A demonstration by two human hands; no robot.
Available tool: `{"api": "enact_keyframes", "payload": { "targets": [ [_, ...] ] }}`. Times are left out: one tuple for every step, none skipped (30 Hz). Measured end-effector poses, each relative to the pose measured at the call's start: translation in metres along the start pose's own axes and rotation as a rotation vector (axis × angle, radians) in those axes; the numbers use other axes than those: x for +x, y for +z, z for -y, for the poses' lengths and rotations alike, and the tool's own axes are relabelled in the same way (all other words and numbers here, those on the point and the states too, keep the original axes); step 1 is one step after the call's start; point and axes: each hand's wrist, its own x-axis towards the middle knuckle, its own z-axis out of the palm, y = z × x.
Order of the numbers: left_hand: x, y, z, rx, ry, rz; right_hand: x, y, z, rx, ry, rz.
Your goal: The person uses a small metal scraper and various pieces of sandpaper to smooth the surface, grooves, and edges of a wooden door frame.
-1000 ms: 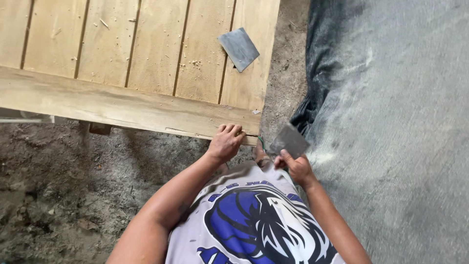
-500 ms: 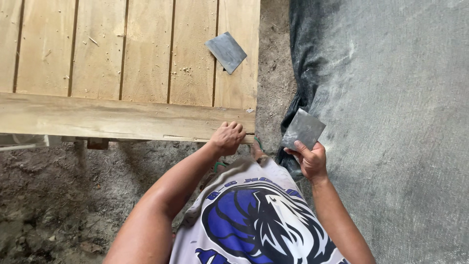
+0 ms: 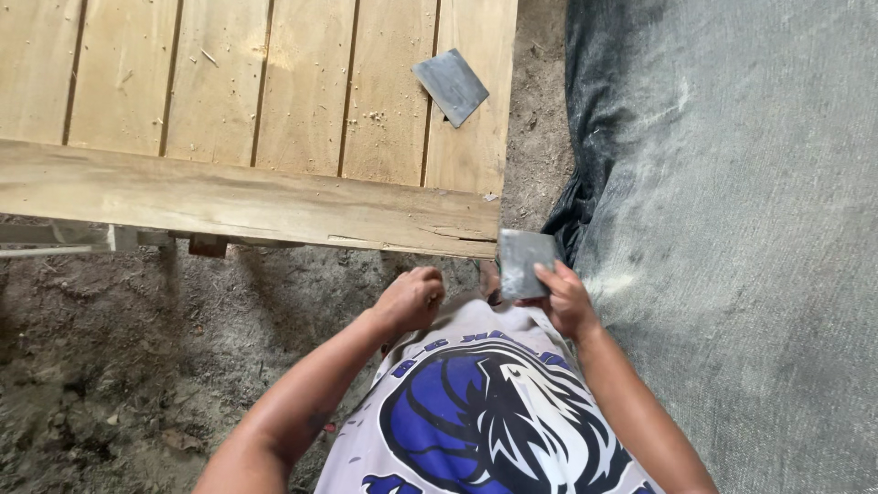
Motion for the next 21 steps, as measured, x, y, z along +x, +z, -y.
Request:
{"api": "enact_keyframes", "payload": {
  "targets": [
    [0.001,0.006,0.000,-0.318,-0.292,0.026,0.009,0.005,-0.002,-0.054,0.034,0.002],
    [0.005,0.015,-0.004,-0.638,-0.583,0.054,0.015,0.011,-0.009,-0.052,0.071,0.007],
    [0.012,0.022,-0.009,-0.961,-0.876,0.077,0.022,0.019,-0.015,-0.053,0.111,0.013],
    [0.020,0.026,-0.009,-1.091,-0.881,0.045,0.028,0.025,-0.020,-0.055,0.151,0.020],
    [0.027,0.031,-0.010,-1.223,-0.888,0.018,0.029,0.031,-0.027,-0.037,0.203,0.048],
    [0.033,0.034,-0.012,-1.354,-0.891,-0.010,0.030,0.036,-0.034,-0.019,0.255,0.075],
    [0.041,0.035,-0.016,-1.250,-0.895,-0.010,0.034,0.040,-0.036,-0.001,0.306,0.105],
    [0.050,0.034,-0.021,-1.147,-0.897,-0.010,0.040,0.040,-0.034,0.028,0.282,0.072],
    [0.051,0.033,-0.028,-1.048,-0.908,-0.001,0.040,0.039,-0.036,0.062,0.268,0.031],
    [0.053,0.028,-0.031,-1.005,-0.953,0.040,0.041,0.036,-0.039,0.096,0.255,-0.010],
    [0.057,0.023,-0.030,-0.959,-0.997,0.078,0.047,0.033,-0.041,0.040,0.248,-0.073],
    [0.061,0.020,-0.030,-0.913,-1.039,0.117,0.054,0.029,-0.041,-0.016,0.240,-0.135],
    [0.063,0.021,-0.030,-0.977,-1.021,0.084,0.061,0.024,-0.043,-0.067,0.232,-0.200],
    [0.066,0.024,-0.028,-1.040,-1.002,0.049,0.068,0.018,-0.045,-0.089,0.219,-0.177],
    [0.067,0.029,-0.026,-1.103,-0.987,0.007,0.076,0.013,-0.046,-0.115,0.209,-0.148],
    [0.068,0.036,-0.024,-1.141,-1.023,-0.010,0.082,0.007,-0.048,-0.140,0.199,-0.118],
    [0.069,0.042,-0.020,-1.178,-1.056,-0.032,0.089,0.004,-0.049,-0.165,0.181,-0.110],
    [0.070,0.048,-0.017,-1.215,-1.089,-0.053,0.095,0.002,-0.050,-0.191,0.164,-0.100],
    [0.070,0.054,-0.014,-1.228,-1.102,-0.076,0.100,0.002,-0.052,-0.210,0.146,-0.091],
    [0.071,0.058,-0.011,-1.242,-1.114,-0.098,0.107,0.002,-0.051,-0.263,0.142,-0.100],
    [0.068,0.063,-0.013,-1.259,-1.132,-0.107,0.108,0.001,-0.051,-0.313,0.144,-0.119]
  ]
}}
